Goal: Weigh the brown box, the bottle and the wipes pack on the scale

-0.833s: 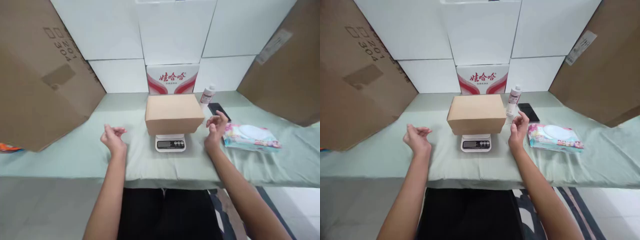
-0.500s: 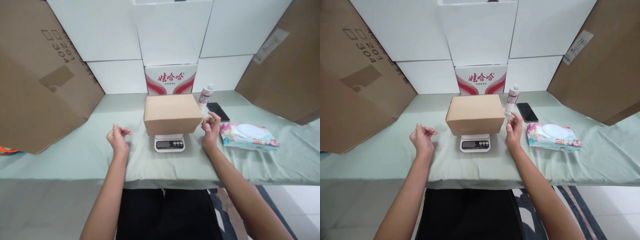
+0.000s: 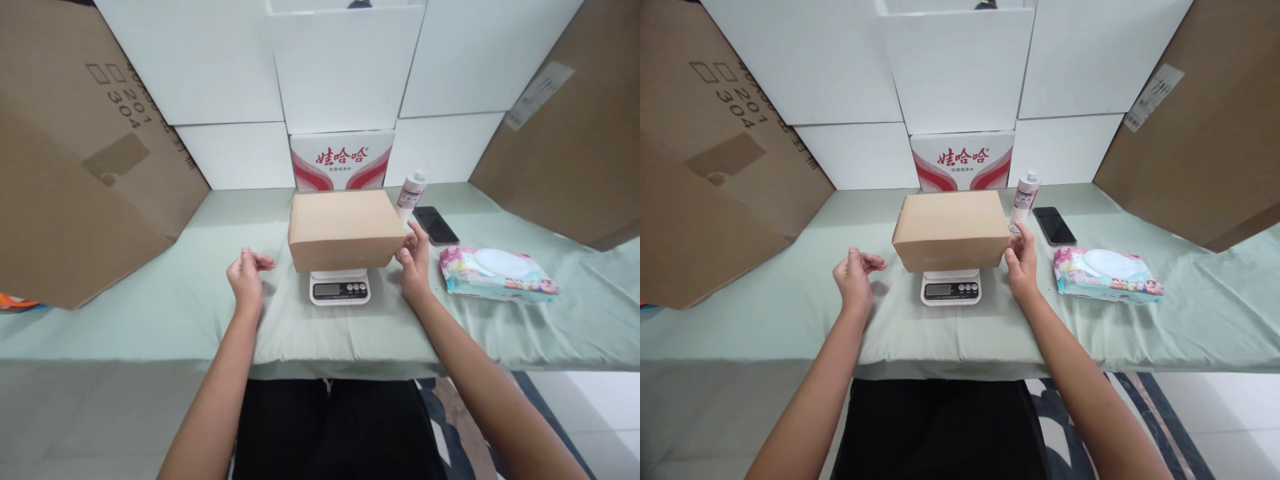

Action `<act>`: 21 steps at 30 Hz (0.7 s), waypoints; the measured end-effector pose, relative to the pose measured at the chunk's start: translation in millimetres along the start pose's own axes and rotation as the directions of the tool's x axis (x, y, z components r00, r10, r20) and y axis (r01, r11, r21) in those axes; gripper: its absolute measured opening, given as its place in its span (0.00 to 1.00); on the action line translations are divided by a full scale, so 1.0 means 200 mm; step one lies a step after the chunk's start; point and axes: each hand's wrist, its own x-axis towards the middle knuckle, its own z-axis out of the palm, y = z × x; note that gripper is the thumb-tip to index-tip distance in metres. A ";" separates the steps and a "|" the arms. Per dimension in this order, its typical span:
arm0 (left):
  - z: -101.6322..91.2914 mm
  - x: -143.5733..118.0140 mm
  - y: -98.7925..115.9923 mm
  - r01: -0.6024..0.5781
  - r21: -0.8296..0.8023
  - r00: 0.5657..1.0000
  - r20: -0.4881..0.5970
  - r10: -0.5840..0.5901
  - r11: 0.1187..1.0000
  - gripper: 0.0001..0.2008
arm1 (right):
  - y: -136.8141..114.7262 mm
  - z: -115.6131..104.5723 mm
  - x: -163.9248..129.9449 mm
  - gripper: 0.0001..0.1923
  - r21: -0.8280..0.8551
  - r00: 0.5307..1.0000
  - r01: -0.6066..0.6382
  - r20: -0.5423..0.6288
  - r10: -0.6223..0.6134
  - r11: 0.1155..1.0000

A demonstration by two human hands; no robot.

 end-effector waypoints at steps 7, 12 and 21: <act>0.05 -0.10 0.02 -0.095 -0.009 0.968 0.231 0.094 0.995 0.33 | 0.01 0.02 -0.03 0.42 -0.040 0.995 -0.023 0.092 0.027 0.999; 0.08 -0.13 0.03 -0.123 -0.028 0.946 0.300 0.125 0.992 0.35 | -0.07 0.02 -0.01 0.44 -0.112 0.994 -0.010 0.104 0.022 0.994; 0.38 0.30 0.12 -0.038 -0.106 0.898 0.432 0.080 0.994 0.42 | -0.06 0.12 0.46 0.48 -0.169 0.972 -0.006 0.229 0.045 0.986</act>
